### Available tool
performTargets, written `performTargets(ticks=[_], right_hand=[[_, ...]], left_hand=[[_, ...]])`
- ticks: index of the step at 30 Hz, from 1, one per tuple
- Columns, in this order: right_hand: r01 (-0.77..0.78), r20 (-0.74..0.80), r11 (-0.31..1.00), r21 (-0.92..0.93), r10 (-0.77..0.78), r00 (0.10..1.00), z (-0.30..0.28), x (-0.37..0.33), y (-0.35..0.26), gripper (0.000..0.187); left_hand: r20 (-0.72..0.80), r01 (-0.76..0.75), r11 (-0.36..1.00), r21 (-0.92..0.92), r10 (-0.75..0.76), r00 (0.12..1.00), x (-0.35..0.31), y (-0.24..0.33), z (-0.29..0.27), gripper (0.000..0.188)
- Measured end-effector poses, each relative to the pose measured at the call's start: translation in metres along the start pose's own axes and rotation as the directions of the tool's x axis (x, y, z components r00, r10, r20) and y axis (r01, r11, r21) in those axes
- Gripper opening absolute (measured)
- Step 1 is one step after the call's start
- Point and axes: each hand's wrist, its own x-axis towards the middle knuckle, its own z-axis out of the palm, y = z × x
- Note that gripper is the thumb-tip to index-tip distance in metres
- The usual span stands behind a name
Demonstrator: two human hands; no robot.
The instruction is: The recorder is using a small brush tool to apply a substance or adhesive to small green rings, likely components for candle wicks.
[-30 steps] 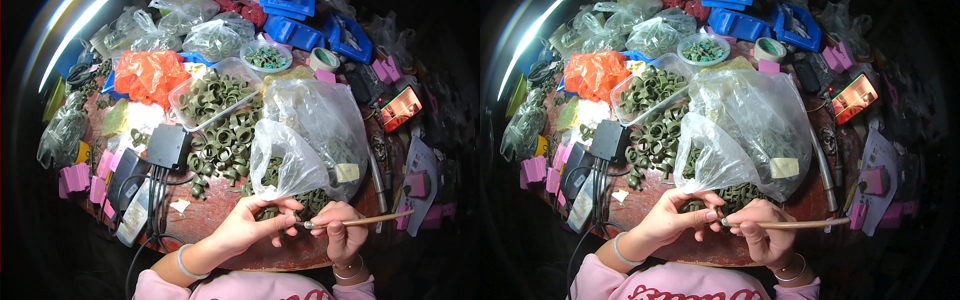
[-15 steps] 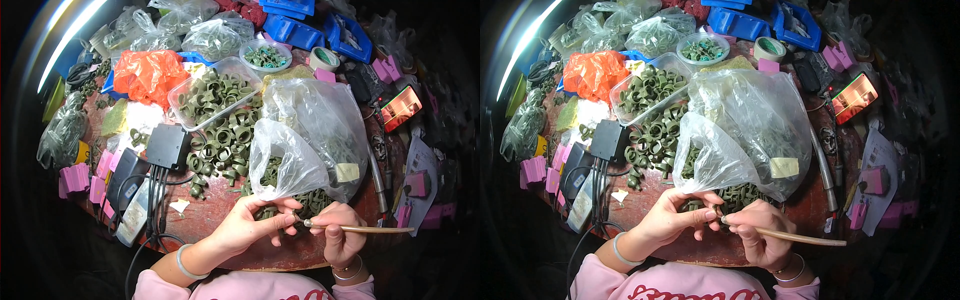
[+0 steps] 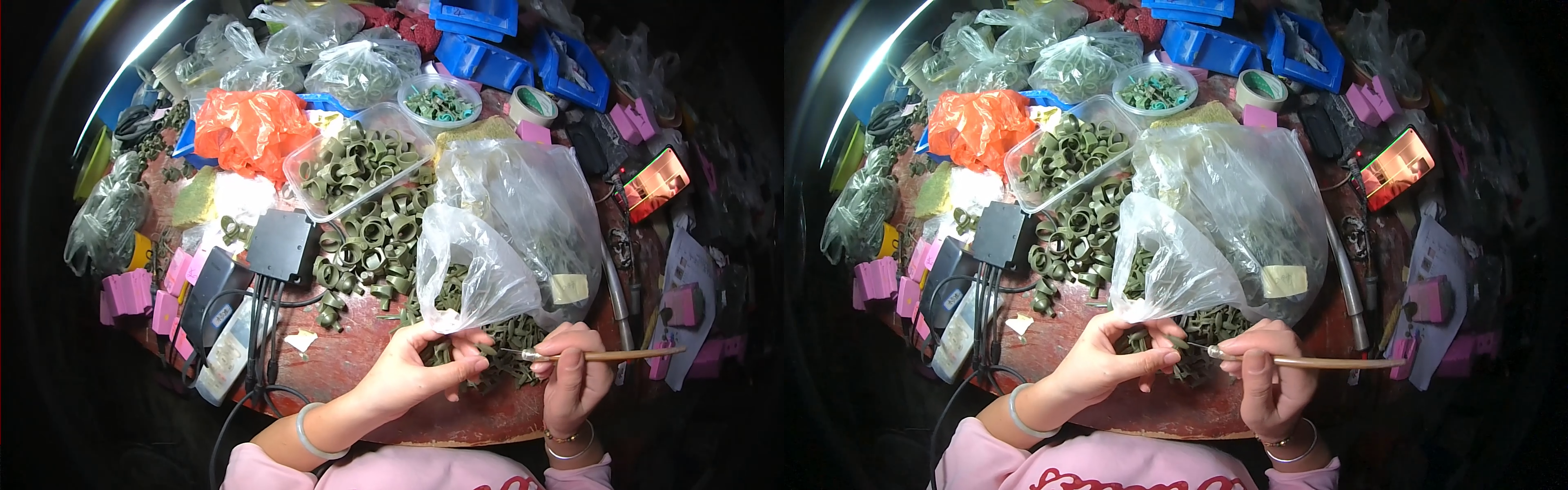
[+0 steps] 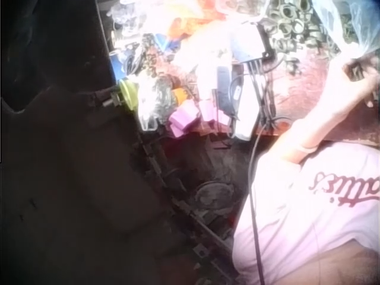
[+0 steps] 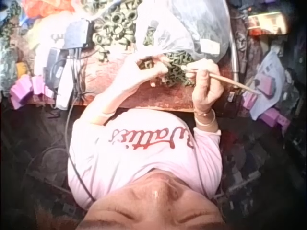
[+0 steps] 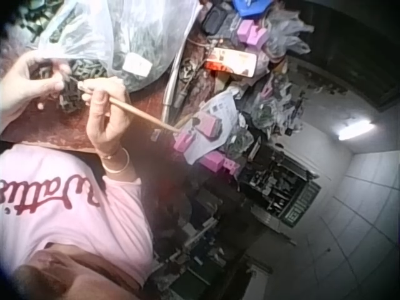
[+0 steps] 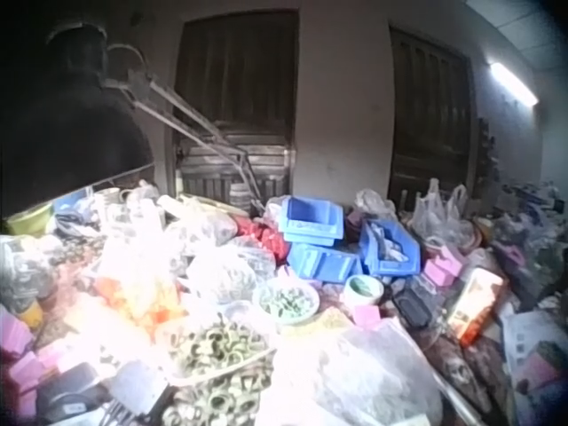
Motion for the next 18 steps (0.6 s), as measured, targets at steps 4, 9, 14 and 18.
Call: performTargets(ticks=[4, 9, 14, 18], right_hand=[[0.09, 0.066, 0.992, -0.086, -0.085, 0.994, 0.002, 0.0, -0.002, 0.016], [0.187, 0.124, 0.968, -0.17, -0.167, 0.978, 0.005, -0.001, -0.005, 0.011], [0.4, 0.24, 0.889, -0.224, -0.348, 0.906, 0.006, 0.0, -0.004, 0.018], [0.462, 0.298, 0.849, -0.256, -0.386, 0.873, 0.008, 0.0, -0.004, 0.024]], left_hand=[[-0.011, -0.093, 0.97, 0.226, 0.098, 0.995, -0.001, -0.004, -0.001, 0.021], [0.026, -0.387, 0.793, 0.471, 0.426, 0.905, 0.003, -0.012, -0.001, 0.017], [-0.036, -0.374, 0.782, 0.498, 0.45, 0.892, -0.001, -0.014, 0.0, 0.018], [-0.028, -0.401, 0.79, 0.464, 0.466, 0.884, 0.0, -0.016, -0.001, 0.017]])
